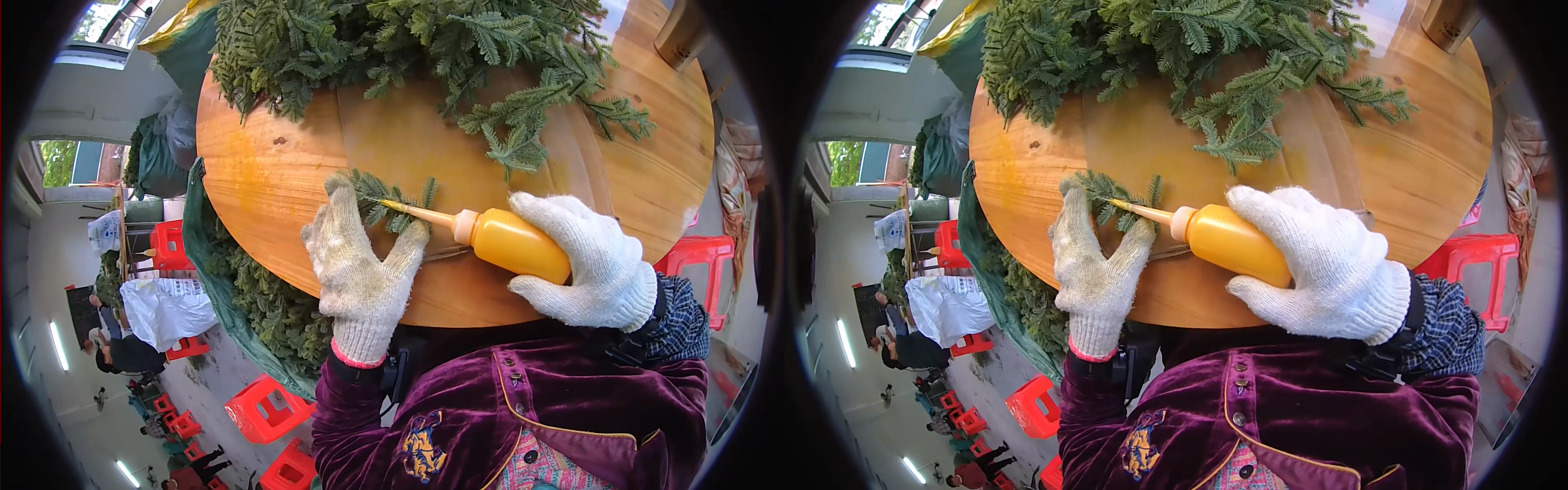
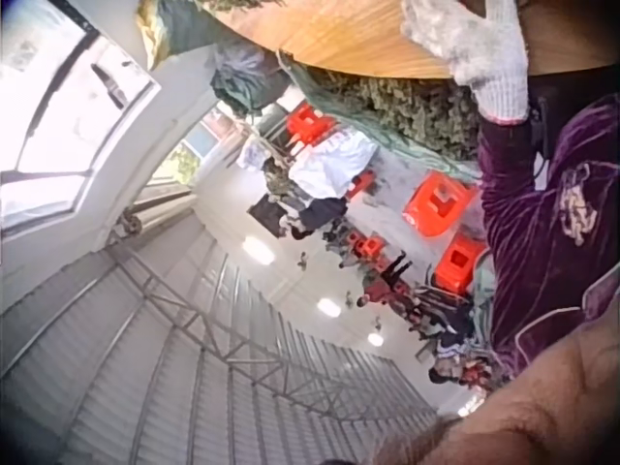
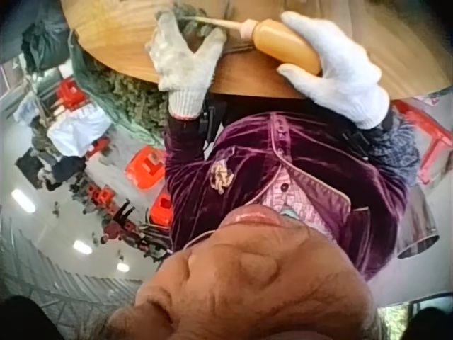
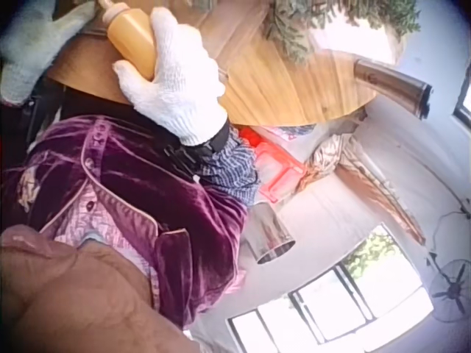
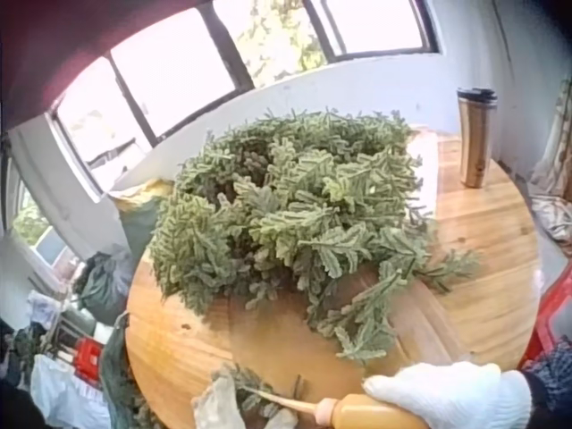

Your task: Applying glue to small evergreen branches and arranging them on a workspace.

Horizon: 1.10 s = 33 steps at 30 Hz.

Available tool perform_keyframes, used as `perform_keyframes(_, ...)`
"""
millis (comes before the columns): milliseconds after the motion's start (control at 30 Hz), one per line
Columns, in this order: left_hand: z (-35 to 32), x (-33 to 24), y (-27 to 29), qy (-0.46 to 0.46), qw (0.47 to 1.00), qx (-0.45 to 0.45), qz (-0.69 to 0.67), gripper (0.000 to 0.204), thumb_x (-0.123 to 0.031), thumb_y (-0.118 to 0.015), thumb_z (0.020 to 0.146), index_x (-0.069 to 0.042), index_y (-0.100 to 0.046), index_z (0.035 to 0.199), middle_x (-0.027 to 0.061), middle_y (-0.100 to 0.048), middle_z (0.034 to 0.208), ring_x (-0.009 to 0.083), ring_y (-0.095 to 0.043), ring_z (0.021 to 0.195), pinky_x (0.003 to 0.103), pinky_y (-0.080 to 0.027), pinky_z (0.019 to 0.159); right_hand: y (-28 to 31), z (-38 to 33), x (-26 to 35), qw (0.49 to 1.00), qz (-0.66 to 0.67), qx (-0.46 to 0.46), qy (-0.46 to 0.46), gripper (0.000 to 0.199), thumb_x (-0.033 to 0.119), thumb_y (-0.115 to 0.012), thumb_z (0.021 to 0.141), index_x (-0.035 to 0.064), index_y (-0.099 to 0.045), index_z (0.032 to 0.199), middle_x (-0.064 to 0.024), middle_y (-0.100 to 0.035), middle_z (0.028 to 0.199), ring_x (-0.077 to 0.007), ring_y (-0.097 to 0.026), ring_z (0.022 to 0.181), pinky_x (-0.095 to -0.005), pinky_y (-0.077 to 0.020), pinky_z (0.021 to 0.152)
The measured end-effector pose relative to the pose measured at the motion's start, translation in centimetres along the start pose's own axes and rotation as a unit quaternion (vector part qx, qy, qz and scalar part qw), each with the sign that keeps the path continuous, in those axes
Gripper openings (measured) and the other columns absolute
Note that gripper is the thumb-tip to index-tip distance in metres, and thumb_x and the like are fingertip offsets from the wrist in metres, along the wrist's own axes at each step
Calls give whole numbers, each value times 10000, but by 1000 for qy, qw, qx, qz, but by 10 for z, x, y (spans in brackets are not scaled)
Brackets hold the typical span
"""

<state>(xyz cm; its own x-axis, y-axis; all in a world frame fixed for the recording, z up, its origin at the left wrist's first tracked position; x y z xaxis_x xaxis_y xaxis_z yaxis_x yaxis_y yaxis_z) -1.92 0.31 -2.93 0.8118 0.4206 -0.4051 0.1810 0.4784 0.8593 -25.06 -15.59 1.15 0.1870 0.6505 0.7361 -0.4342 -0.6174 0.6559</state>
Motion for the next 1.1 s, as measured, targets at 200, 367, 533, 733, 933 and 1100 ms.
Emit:
perform_keyframes(200, -2, 0, 15, 21, 998, -22, -56, 892, -284, -901, 804, 119, -485, 1483, 302, -574, 1452, 458, -552, 1296, 532, -411, 1143, -3, 1, 3, 1000, -18, 2, -18, 781, 206, -907, 769, 2, -578, 1447, -220, -686, 1245, -390, -714, 1104, -417, -570, 969)
perform_keyframes(367, 3, 7, 16, 57, 996, -50, -46, 813, -256, -881, 834, 97, -515, 1468, 294, -593, 1427, 462, -539, 1315, 533, -435, 1129, -3, 1, 4, 999, -35, 10, -28, 780, 201, -907, 768, 5, -579, 1448, -217, -686, 1254, -386, -715, 1108, -414, -570, 971)
perform_keyframes(533, 9, 15, 6, -2, 1000, -23, -1, 785, -295, -870, 853, 80, -538, 1458, 291, -598, 1452, 456, -556, 1349, 563, -357, 1196, -7, 2, 4, 998, -48, -23, 12, 747, 221, -896, 773, 7, -583, 1417, -205, -688, 1174, -379, -713, 1028, -418, -578, 899)
perform_keyframes(733, 5, 16, 5, 45, 998, -7, -31, 815, -345, -858, 868, 90, -524, 1471, 290, -553, 1518, 425, -558, 1383, 580, -285, 1242, -7, 4, 5, 998, -51, -23, 12, 740, 245, -890, 772, 10, -579, 1401, -195, -687, 1125, -379, -716, 963, -433, -587, 837)
perform_keyframes(933, 5, 14, 6, 55, 998, -1, -23, 841, -352, -862, 857, 103, -515, 1473, 289, -546, 1524, 428, -559, 1380, 583, -284, 1244, -11, 15, 12, 996, -80, -25, 34, 731, 239, -876, 772, 12, -573, 1396, -189, -680, 1129, -387, -714, 949, -444, -590, 813)
perform_keyframes(1100, 5, 13, 6, 54, 998, -14, -28, 876, -370, -868, 846, 122, -504, 1474, 303, -553, 1511, 433, -573, 1360, 583, -282, 1246, -9, 21, 21, 996, -82, -11, 14, 733, 206, -864, 774, 40, -574, 1427, -193, -669, 1157, -395, -708, 964, -445, -587, 834)
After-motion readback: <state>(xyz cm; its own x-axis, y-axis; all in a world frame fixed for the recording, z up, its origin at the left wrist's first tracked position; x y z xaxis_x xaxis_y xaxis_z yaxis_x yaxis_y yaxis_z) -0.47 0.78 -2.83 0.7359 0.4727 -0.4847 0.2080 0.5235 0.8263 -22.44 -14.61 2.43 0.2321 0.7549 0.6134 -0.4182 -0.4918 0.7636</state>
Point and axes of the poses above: each hand's wrist, its own z-axis towards the middle knuckle, its own y-axis out of the back of the hand, x = y × z, the point moved 1 cm from there along z, towards the middle knuckle
